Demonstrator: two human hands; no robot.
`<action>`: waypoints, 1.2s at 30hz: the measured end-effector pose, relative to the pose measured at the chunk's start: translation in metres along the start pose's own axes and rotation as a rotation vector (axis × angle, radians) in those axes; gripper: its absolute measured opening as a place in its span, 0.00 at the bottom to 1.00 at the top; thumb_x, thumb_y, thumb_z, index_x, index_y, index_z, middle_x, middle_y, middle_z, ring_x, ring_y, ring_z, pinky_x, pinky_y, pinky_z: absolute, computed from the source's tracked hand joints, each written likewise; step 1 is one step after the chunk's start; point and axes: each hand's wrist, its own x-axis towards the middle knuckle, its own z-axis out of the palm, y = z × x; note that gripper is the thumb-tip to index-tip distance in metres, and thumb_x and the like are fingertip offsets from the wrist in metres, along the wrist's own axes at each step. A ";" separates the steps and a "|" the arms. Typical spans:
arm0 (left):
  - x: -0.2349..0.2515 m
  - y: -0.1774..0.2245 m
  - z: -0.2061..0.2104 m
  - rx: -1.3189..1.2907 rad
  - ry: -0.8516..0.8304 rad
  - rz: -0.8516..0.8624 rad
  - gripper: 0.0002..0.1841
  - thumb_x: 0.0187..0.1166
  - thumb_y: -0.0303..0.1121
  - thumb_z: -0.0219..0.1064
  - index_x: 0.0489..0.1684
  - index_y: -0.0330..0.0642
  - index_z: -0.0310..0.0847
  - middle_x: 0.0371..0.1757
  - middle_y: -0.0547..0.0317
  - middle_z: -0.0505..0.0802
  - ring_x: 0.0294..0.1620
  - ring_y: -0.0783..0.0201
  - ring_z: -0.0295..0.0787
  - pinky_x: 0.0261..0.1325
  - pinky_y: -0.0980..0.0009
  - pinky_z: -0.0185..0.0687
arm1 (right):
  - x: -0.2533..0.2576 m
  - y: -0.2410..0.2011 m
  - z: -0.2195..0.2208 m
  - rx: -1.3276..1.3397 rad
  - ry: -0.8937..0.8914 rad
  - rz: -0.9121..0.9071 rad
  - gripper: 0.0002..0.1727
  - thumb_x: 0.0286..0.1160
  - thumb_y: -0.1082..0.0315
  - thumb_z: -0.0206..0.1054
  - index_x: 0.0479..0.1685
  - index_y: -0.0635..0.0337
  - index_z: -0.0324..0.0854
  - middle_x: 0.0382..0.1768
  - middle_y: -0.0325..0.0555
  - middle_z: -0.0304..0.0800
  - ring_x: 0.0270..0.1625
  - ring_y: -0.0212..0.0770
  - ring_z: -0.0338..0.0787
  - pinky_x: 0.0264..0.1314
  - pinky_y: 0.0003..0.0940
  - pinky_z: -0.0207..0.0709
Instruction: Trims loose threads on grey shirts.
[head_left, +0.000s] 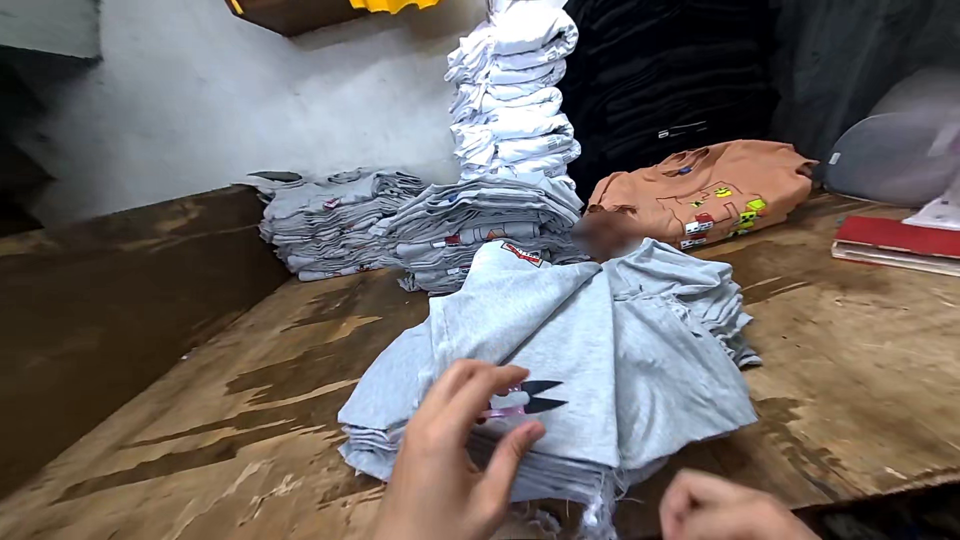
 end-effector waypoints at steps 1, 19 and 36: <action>0.001 0.006 0.003 0.003 -0.034 0.032 0.20 0.77 0.49 0.73 0.63 0.52 0.90 0.54 0.61 0.91 0.49 0.73 0.88 0.49 0.74 0.87 | 0.006 -0.007 0.011 -0.007 0.190 0.021 0.16 0.68 0.54 0.81 0.33 0.60 0.94 0.41 0.46 0.92 0.43 0.34 0.89 0.44 0.32 0.84; 0.005 0.013 0.017 0.023 -0.201 0.131 0.11 0.71 0.35 0.69 0.49 0.53 0.91 0.40 0.65 0.89 0.41 0.69 0.86 0.44 0.67 0.84 | 0.034 0.002 0.067 -0.100 0.759 -0.214 0.22 0.67 0.55 0.81 0.50 0.59 0.80 0.50 0.46 0.84 0.57 0.30 0.84 0.59 0.24 0.81; 0.026 0.004 0.026 -0.314 -0.109 -0.239 0.09 0.76 0.33 0.69 0.49 0.50 0.89 0.33 0.72 0.93 0.31 0.77 0.88 0.33 0.81 0.84 | 0.071 0.012 0.075 -0.281 0.902 -0.380 0.07 0.70 0.64 0.78 0.44 0.48 0.94 0.44 0.38 0.90 0.50 0.28 0.86 0.60 0.27 0.75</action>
